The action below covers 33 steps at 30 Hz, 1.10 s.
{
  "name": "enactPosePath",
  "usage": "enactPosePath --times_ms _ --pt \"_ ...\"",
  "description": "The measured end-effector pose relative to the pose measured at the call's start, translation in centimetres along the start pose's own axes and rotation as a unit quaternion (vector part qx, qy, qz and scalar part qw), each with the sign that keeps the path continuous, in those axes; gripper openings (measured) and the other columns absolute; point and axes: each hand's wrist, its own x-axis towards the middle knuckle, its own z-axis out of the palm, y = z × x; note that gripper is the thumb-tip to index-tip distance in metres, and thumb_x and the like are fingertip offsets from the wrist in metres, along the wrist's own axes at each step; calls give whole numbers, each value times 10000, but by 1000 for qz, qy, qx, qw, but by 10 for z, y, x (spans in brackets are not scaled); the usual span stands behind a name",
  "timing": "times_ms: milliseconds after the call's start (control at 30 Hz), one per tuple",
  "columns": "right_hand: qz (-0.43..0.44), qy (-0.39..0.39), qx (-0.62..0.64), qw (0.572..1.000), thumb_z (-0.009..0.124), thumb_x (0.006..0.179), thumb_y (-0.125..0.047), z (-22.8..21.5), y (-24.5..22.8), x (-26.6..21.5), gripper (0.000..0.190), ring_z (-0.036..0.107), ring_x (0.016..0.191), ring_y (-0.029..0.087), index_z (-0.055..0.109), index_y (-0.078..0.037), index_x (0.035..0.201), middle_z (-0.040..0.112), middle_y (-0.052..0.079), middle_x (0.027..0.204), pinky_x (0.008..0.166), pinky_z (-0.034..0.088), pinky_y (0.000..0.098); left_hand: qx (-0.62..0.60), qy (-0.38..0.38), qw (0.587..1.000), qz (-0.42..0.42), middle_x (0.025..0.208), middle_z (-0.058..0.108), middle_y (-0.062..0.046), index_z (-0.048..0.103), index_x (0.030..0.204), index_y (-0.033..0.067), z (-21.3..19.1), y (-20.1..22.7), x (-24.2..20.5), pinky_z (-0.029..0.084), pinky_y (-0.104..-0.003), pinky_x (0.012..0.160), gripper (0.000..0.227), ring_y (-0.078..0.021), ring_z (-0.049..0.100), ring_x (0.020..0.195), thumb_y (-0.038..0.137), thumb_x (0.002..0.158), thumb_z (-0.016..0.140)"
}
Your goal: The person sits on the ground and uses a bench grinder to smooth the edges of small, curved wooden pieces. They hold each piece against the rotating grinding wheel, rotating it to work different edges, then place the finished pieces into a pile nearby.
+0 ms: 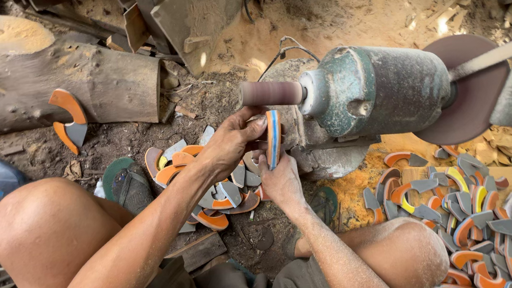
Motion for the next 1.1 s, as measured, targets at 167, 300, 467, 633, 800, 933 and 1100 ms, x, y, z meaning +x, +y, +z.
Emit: enactPosePath --times_ms 167,300,467,633,800,933,1100 --pt "52 -31 26 998 568 986 -133 4 -1 3 154 718 751 149 662 -15 1019 725 76 827 690 591 338 -7 5 1000 2 1111 758 -70 621 1352 59 -1 -5 12 569 -355 929 386 -150 698 972 247 1017 584" --pt "54 -38 45 997 546 989 -122 3 0 6 156 743 736 135 649 -5 987 731 75 821 674 607 316 -12 -2 1000 16 1073 769 -48 651 1288 53 -1 -8 17 571 -361 931 342 -142 700 950 241 1005 617" --pt "65 -42 67 995 546 981 -108 3 3 7 148 738 710 149 637 8 980 728 84 809 638 600 315 -17 7 1000 8 1018 770 -46 668 1259 47 -4 -12 19 572 -341 870 331 -137 691 889 245 1000 614" --pt "63 -45 71 994 552 976 -108 2 2 5 153 737 708 137 646 12 981 726 88 800 647 608 307 -39 5 999 18 1010 762 -49 673 1256 19 -4 -17 20 572 -323 862 329 -138 683 861 227 1004 631" --pt "92 -53 49 993 547 968 -102 4 1 6 146 730 683 140 642 9 978 726 81 779 617 595 314 -80 9 996 32 1009 758 -54 673 1250 20 -7 -23 24 576 -339 863 320 -138 686 865 207 992 650" --pt "81 -47 92 991 557 931 -86 2 0 6 117 708 653 130 609 6 981 698 60 762 563 592 300 -61 30 997 28 958 772 -68 699 1158 28 -7 -25 28 586 -335 831 256 -149 699 839 207 982 646" --pt "102 -72 70 990 579 891 -72 -6 -6 1 165 668 535 155 633 82 915 656 128 688 480 563 311 -87 38 995 31 923 769 -85 710 1041 25 -8 -26 36 580 -312 722 191 -145 695 767 195 992 639"
